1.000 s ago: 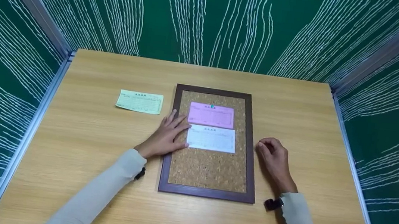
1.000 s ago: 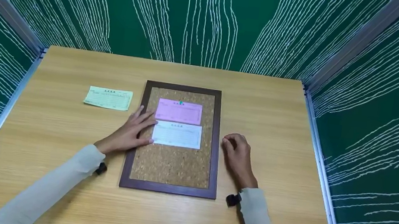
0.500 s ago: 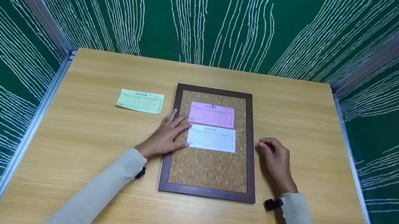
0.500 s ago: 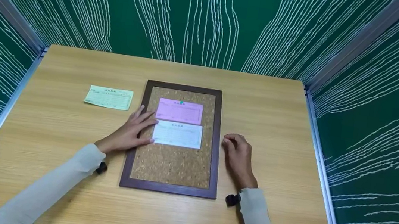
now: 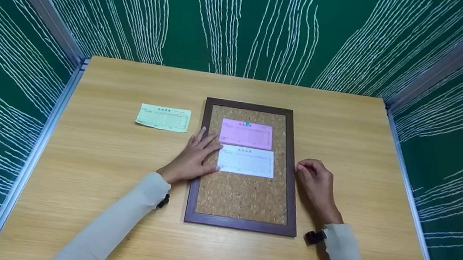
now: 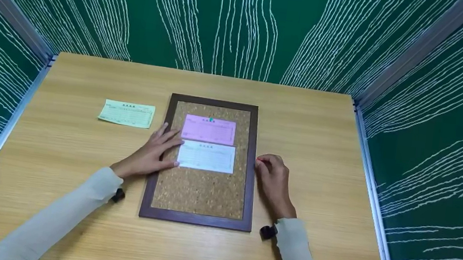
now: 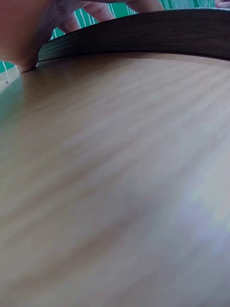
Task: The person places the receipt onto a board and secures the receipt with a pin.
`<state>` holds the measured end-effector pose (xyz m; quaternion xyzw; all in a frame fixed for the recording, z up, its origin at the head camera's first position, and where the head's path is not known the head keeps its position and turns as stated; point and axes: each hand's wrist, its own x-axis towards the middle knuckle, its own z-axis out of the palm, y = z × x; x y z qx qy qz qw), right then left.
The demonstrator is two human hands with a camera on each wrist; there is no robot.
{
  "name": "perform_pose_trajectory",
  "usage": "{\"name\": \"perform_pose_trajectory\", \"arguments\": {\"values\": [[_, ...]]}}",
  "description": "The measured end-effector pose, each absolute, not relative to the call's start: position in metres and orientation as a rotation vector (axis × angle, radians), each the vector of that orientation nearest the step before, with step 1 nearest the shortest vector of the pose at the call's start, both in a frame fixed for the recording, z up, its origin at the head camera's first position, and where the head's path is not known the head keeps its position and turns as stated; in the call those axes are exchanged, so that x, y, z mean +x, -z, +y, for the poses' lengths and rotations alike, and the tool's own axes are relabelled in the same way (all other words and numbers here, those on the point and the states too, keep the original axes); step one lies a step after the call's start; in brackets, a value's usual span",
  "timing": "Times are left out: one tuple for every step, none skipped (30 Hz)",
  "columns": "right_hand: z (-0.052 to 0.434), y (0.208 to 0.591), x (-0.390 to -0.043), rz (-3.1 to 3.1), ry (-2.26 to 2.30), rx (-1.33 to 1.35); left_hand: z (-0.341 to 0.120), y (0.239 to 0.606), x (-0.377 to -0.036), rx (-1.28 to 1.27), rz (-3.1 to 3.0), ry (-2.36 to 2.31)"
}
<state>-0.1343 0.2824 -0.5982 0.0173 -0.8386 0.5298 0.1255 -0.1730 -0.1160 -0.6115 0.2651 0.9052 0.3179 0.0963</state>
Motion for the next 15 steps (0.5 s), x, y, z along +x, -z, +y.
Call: {"name": "perform_pose_trajectory", "arguments": {"values": [[0.282, 0.599, -0.135, -2.445, -1.545, 0.047, -0.116, 0.611, -0.173, 0.789, 2.684, -0.944], [0.282, 0.600, -0.135, -2.447, -1.549, 0.045, -0.116, 0.611, -0.173, 0.790, 2.684, -0.944], [0.282, 0.600, -0.135, -2.444, -1.557, 0.043, -0.116, 0.610, -0.173, 0.793, 2.687, -0.948], [0.281, 0.600, -0.136, -2.434, -1.573, 0.044, -0.116, 0.610, -0.173, 0.795, 2.688, -0.947], [0.280, 0.599, -0.135, -2.423, -1.588, 0.048, -0.116, 0.610, -0.173, 0.794, 2.688, -0.947], [0.280, 0.598, -0.135, -2.410, -1.599, 0.057, -0.116, 0.610, -0.172, 0.794, 2.689, -0.949], [0.279, 0.597, -0.135, -2.397, -1.603, 0.072, -0.116, 0.610, -0.172, 0.794, 2.690, -0.948], [0.278, 0.596, -0.135, -2.383, -1.607, 0.093, -0.116, 0.610, -0.172, 0.793, 2.690, -0.943], [0.277, 0.596, -0.135, -2.365, -1.605, 0.124, -0.115, 0.610, -0.172, 0.794, 2.691, -0.941], [0.276, 0.596, -0.135, -2.353, -1.592, 0.157, -0.115, 0.610, -0.172, 0.793, 2.691, -0.936], [0.276, 0.597, -0.136, -2.346, -1.575, 0.186, -0.115, 0.609, -0.172, 0.792, 2.692, -0.935], [0.276, 0.599, -0.137, -2.341, -1.556, 0.213, -0.115, 0.610, -0.172, 0.791, 2.693, -0.930], [0.276, 0.601, -0.139, -2.339, -1.541, 0.232, -0.115, 0.610, -0.173, 0.790, 2.694, -0.927], [0.277, 0.604, -0.140, -2.342, -1.528, 0.242, -0.115, 0.610, -0.173, 0.789, 2.695, -0.925], [0.278, 0.607, -0.143, -2.351, -1.516, 0.247, -0.115, 0.610, -0.173, 0.790, 2.697, -0.927]]}}
